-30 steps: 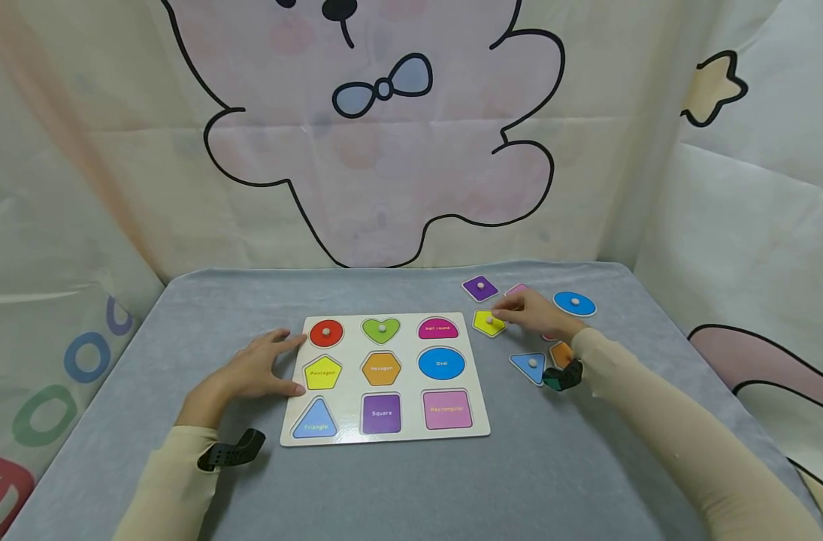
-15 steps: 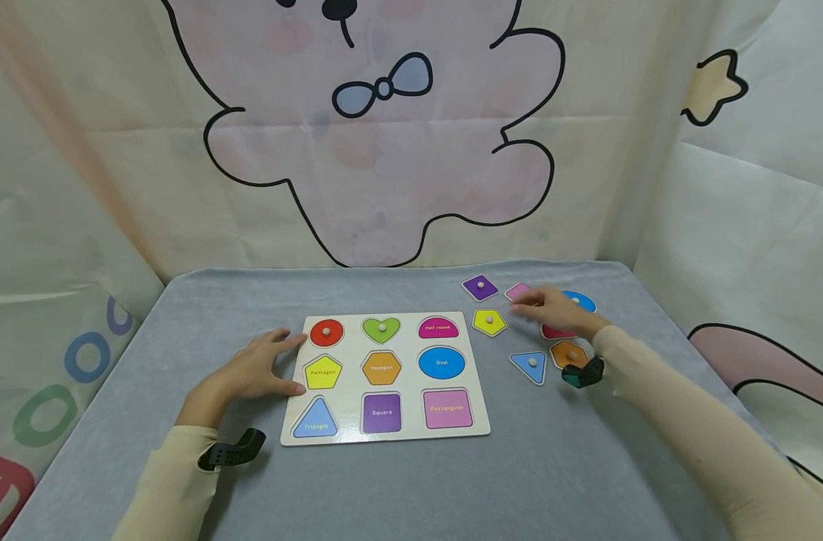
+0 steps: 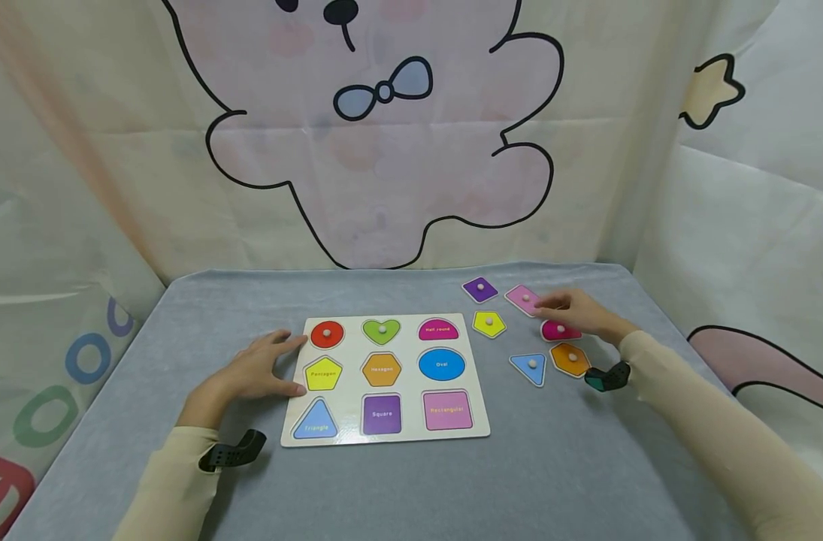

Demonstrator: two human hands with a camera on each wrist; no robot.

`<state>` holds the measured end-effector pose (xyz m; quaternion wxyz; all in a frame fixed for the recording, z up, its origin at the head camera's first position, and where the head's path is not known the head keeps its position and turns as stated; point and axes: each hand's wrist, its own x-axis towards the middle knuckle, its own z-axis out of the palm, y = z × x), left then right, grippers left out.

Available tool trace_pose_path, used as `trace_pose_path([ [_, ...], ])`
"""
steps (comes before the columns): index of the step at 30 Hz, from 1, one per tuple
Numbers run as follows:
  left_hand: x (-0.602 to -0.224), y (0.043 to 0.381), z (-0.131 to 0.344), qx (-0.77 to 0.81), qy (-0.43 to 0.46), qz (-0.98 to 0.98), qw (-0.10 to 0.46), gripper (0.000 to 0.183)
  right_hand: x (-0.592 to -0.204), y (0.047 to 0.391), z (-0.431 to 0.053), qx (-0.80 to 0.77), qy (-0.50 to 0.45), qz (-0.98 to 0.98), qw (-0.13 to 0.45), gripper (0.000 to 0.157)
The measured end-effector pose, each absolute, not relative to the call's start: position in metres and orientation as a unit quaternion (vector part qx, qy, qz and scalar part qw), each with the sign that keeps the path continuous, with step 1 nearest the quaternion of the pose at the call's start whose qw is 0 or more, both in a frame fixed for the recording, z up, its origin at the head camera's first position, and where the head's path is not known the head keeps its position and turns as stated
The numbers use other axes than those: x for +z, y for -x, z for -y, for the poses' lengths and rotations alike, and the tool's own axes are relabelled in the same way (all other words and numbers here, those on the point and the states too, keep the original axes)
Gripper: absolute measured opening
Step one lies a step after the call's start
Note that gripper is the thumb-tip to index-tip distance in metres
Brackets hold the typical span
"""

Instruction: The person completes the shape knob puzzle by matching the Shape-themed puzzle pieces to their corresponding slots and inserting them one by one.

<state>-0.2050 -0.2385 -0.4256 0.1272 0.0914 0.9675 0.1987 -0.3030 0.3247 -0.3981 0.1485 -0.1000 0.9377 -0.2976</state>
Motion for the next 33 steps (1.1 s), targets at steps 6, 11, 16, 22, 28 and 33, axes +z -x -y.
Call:
trace_pose_path([
  [6,-0.427,0.206,0.237,0.200,-0.089,-0.967,0.127,0.100,-0.402,0.299,-0.342,-0.303,0.105,-0.935,0.153,0.049],
  [11,-0.427,0.206,0.237,0.195,-0.091,-0.969,0.125,0.100,-0.406,0.297,-0.356,-0.325,0.116,-0.923,0.172,0.049],
  [16,-0.425,0.205,0.236,0.193,-0.092,-0.969,0.126,0.100,-0.412,0.295,-0.366,-0.333,0.099,-0.918,0.192,0.052],
  [22,-0.423,0.203,0.236,0.198,-0.089,-0.967,0.130,0.099,-0.419,0.296,-0.368,-0.341,0.084,-0.918,0.186,0.051],
  [28,-0.424,0.202,0.236,0.194,-0.093,-0.968,0.128,0.100,-0.426,0.297,-0.368,-0.338,0.074,-0.923,0.167,0.046],
  [33,-0.422,0.202,0.235,0.193,-0.094,-0.969,0.124,0.099,-0.427,0.298,-0.368,-0.344,0.075,-0.922,0.159,0.043],
])
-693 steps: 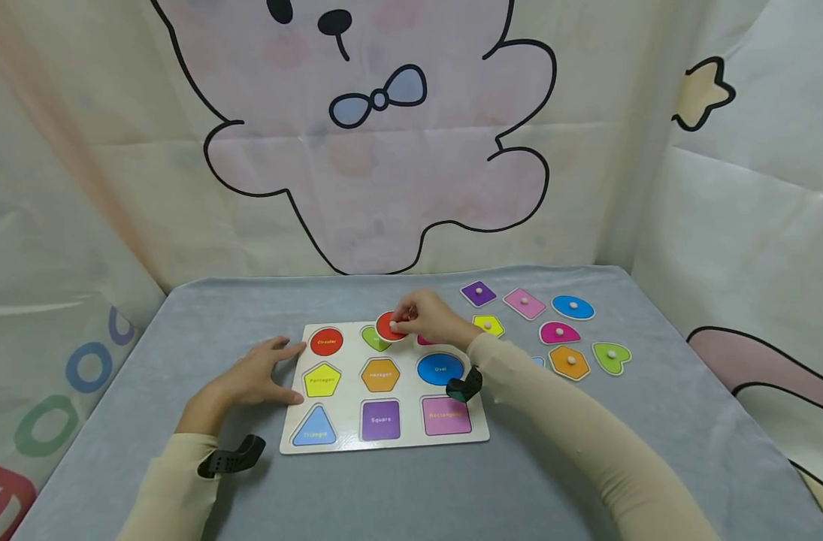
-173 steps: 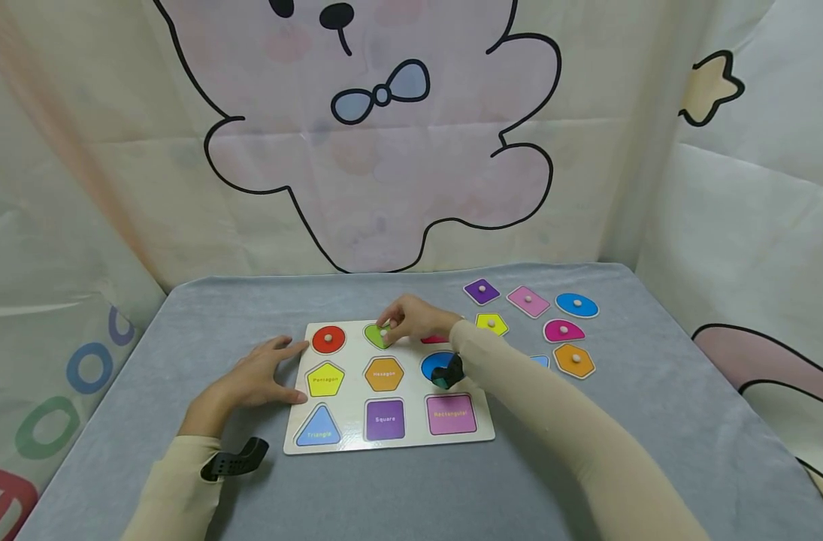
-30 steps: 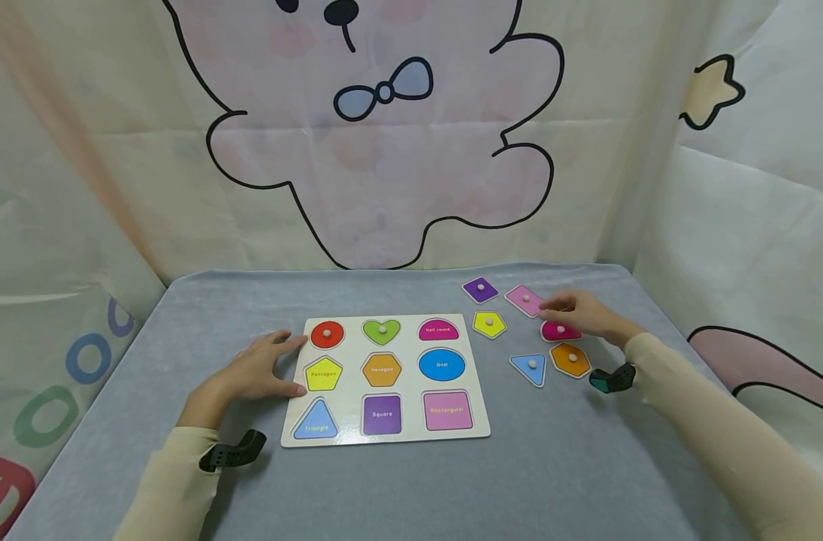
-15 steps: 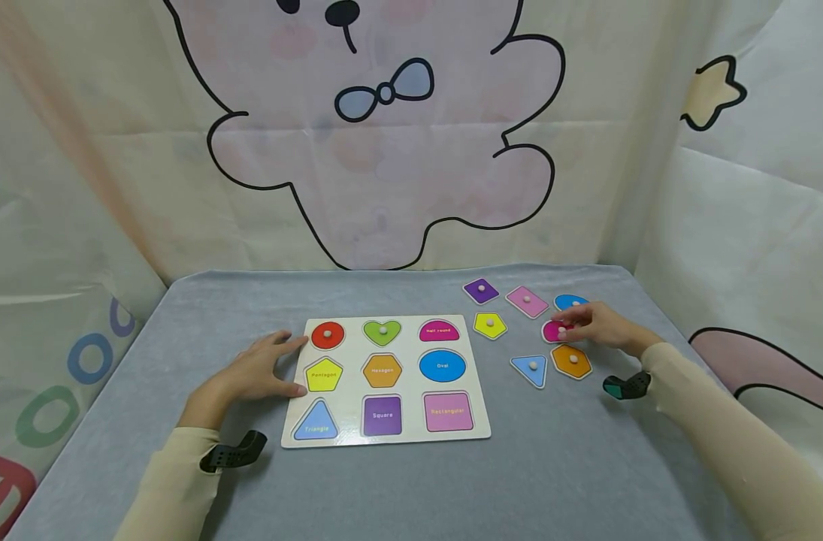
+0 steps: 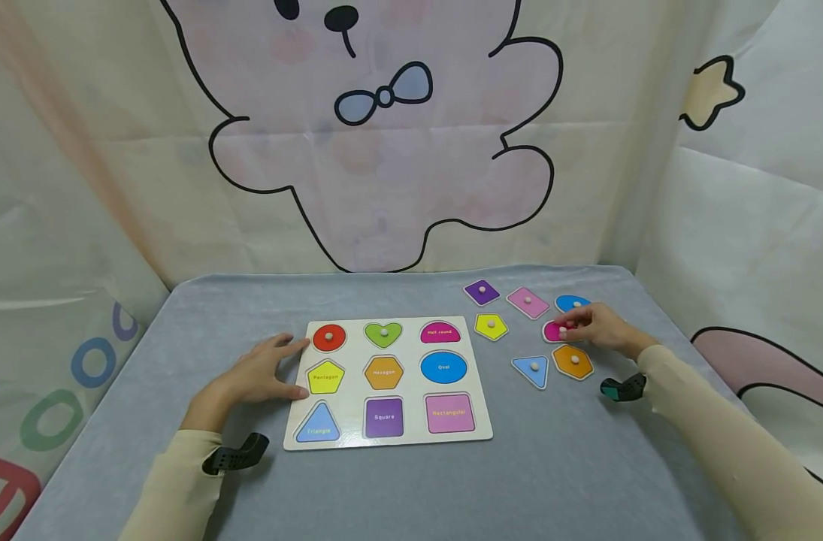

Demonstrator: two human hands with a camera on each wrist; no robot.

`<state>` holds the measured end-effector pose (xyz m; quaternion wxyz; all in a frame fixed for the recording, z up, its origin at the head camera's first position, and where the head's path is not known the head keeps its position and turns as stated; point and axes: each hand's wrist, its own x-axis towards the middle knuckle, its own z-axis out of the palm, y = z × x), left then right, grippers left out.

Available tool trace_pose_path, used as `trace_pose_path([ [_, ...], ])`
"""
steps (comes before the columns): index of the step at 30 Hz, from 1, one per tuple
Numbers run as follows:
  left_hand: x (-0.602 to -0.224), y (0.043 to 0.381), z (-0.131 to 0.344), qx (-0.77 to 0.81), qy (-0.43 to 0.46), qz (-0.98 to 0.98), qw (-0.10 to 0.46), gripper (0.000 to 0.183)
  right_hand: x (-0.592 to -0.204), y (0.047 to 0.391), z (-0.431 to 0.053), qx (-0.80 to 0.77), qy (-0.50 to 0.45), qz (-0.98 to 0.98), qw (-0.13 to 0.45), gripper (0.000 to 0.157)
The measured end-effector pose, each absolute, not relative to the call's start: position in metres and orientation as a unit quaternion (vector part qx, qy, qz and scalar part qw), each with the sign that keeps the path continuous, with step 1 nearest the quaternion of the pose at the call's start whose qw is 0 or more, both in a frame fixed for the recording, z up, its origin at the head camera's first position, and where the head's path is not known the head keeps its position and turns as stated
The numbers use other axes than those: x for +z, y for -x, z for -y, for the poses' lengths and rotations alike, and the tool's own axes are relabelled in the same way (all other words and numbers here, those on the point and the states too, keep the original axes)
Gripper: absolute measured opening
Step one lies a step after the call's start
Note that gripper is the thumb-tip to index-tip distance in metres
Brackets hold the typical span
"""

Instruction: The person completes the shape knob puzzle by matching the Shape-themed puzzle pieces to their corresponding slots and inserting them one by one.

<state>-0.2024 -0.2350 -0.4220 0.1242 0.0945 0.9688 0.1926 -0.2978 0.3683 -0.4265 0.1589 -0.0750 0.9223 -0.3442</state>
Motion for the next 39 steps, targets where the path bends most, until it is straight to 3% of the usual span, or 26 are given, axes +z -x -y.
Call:
trace_pose_path([
  [16,-0.422,0.202,0.234,0.199,-0.087,-0.968,0.127,0.099,-0.420,0.297,-0.369,-0.327,0.069,-0.929,0.157,0.032],
  [39,-0.425,0.205,0.236,0.193,-0.091,-0.968,0.129,0.099,-0.401,0.296,-0.348,-0.310,0.086,-0.939,0.120,0.033],
])
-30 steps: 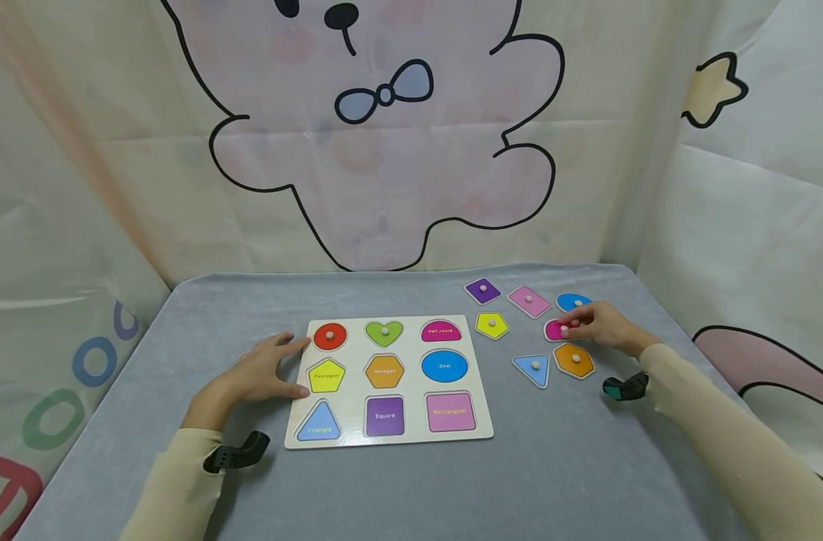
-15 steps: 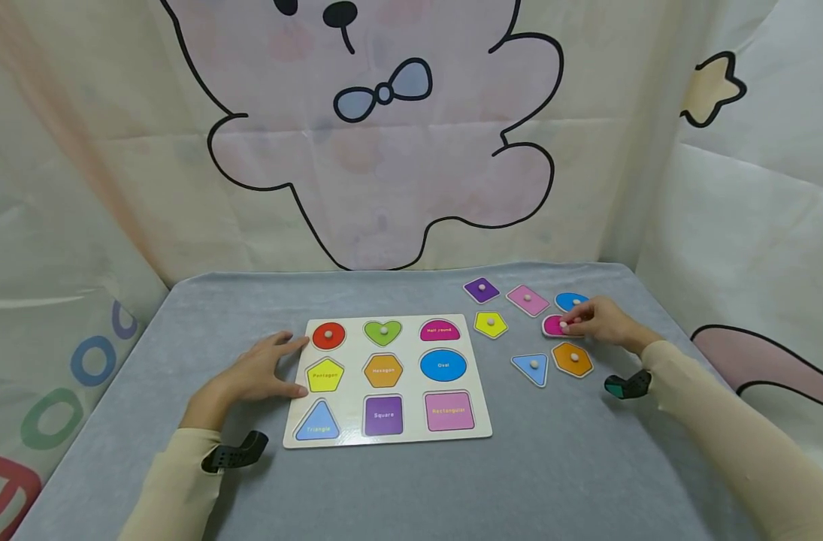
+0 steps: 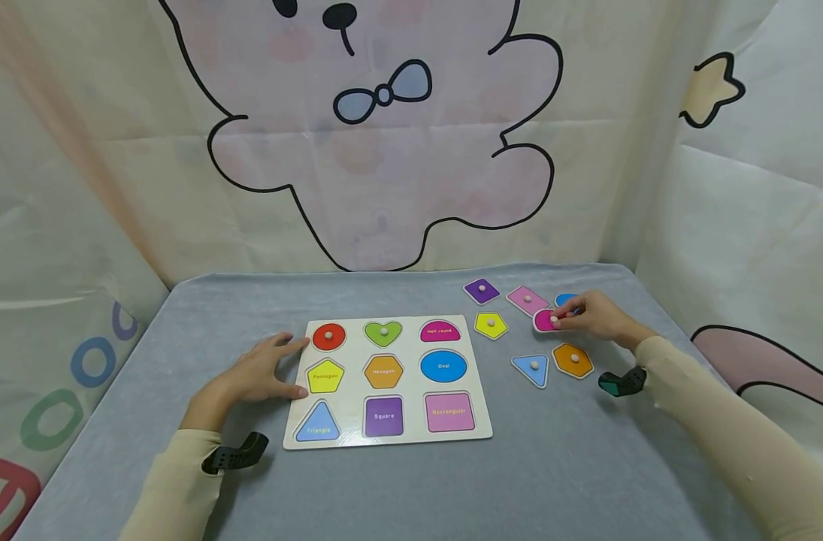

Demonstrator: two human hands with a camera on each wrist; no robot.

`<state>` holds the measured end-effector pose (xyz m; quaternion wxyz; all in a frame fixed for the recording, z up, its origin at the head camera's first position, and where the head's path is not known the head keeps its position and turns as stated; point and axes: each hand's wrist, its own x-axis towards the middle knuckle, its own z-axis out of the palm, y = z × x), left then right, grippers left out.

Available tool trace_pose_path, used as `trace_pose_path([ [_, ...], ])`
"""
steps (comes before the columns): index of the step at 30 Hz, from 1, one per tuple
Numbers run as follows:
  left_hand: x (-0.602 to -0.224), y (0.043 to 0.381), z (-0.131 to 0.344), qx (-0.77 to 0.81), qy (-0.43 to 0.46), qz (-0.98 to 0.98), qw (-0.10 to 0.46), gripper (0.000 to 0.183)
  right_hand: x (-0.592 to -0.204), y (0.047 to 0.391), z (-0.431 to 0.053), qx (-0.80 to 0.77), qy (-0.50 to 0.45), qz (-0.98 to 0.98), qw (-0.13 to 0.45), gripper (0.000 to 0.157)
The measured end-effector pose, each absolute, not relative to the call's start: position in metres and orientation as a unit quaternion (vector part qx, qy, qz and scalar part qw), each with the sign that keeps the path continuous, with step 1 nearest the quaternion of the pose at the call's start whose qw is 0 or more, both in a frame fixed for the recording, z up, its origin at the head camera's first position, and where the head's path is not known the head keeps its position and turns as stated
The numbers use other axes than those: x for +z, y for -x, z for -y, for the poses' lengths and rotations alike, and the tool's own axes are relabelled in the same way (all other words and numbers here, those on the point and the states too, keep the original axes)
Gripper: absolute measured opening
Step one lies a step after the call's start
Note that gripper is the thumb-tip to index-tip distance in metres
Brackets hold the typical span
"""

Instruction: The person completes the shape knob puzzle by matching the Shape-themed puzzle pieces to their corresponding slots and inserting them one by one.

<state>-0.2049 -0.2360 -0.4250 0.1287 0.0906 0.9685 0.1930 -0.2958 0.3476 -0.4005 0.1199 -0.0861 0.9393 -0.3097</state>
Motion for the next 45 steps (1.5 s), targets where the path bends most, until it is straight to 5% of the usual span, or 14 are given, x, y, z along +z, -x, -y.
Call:
trace_pose_path([
  [45,-0.426,0.206,0.236,0.194,-0.096,-0.968,0.129,0.099,-0.398,0.315,-0.247,-0.352,0.147,-0.917,0.119,0.023],
])
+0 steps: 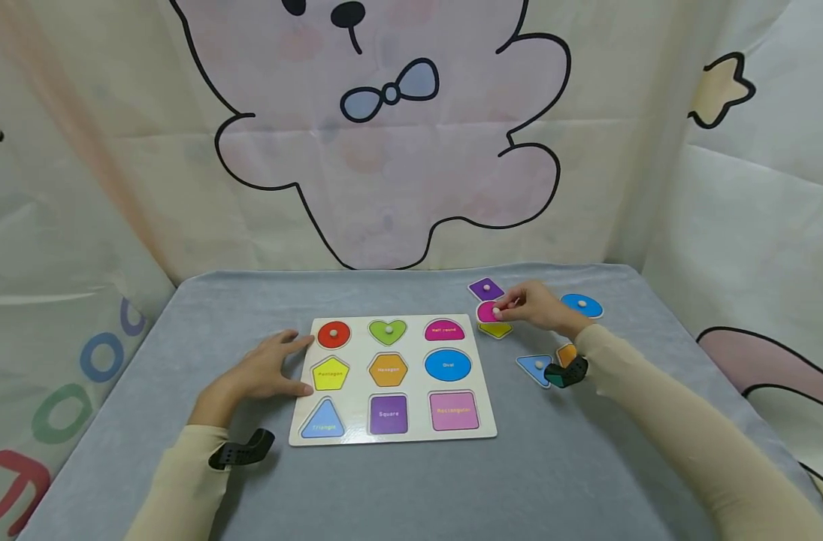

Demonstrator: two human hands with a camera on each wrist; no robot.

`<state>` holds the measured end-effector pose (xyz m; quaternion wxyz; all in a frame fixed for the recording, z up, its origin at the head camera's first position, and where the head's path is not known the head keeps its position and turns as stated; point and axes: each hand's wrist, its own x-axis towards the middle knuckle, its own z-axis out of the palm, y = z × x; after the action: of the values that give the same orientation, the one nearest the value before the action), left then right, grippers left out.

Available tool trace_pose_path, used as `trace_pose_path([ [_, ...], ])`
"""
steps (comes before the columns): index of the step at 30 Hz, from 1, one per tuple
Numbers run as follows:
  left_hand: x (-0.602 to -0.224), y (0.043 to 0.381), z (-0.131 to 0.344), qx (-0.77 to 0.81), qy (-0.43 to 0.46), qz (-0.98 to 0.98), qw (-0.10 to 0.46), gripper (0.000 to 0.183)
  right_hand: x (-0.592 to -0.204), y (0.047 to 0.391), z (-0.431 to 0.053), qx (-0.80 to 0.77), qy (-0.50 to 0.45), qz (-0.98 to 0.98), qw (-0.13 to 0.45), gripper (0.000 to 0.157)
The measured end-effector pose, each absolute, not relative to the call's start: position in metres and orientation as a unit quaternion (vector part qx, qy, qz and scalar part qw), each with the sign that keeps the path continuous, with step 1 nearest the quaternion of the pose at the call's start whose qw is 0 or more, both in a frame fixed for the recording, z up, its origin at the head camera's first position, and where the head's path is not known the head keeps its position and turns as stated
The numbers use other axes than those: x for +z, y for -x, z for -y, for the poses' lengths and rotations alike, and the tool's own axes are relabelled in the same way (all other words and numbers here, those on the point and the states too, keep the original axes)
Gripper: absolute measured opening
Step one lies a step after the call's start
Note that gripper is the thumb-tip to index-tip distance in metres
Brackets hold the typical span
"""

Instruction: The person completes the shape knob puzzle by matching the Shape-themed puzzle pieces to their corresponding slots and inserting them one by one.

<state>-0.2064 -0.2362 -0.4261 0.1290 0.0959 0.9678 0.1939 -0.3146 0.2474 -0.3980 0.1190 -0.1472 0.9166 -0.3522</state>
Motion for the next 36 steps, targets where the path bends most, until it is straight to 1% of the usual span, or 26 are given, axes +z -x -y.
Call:
trace_pose_path([
  [5,-0.424,0.205,0.239,0.191,-0.099,-0.968,0.127,0.099,-0.397,0.314,-0.231,-0.358,0.146,-0.913,0.131,0.023],
  [14,-0.423,0.203,0.240,0.191,-0.103,-0.968,0.125,0.098,-0.401,0.313,-0.204,-0.360,0.169,-0.908,0.133,0.015],
  [20,-0.423,0.204,0.239,0.191,-0.103,-0.968,0.126,0.099,-0.403,0.313,-0.189,-0.364,0.179,-0.904,0.131,0.014],
  [30,-0.425,0.205,0.236,0.193,-0.099,-0.968,0.128,0.098,-0.411,0.313,-0.177,-0.361,0.170,-0.907,0.133,0.014],
  [36,-0.424,0.205,0.235,0.195,-0.098,-0.967,0.130,0.098,-0.413,0.311,-0.170,-0.368,0.182,-0.902,0.131,0.014],
])
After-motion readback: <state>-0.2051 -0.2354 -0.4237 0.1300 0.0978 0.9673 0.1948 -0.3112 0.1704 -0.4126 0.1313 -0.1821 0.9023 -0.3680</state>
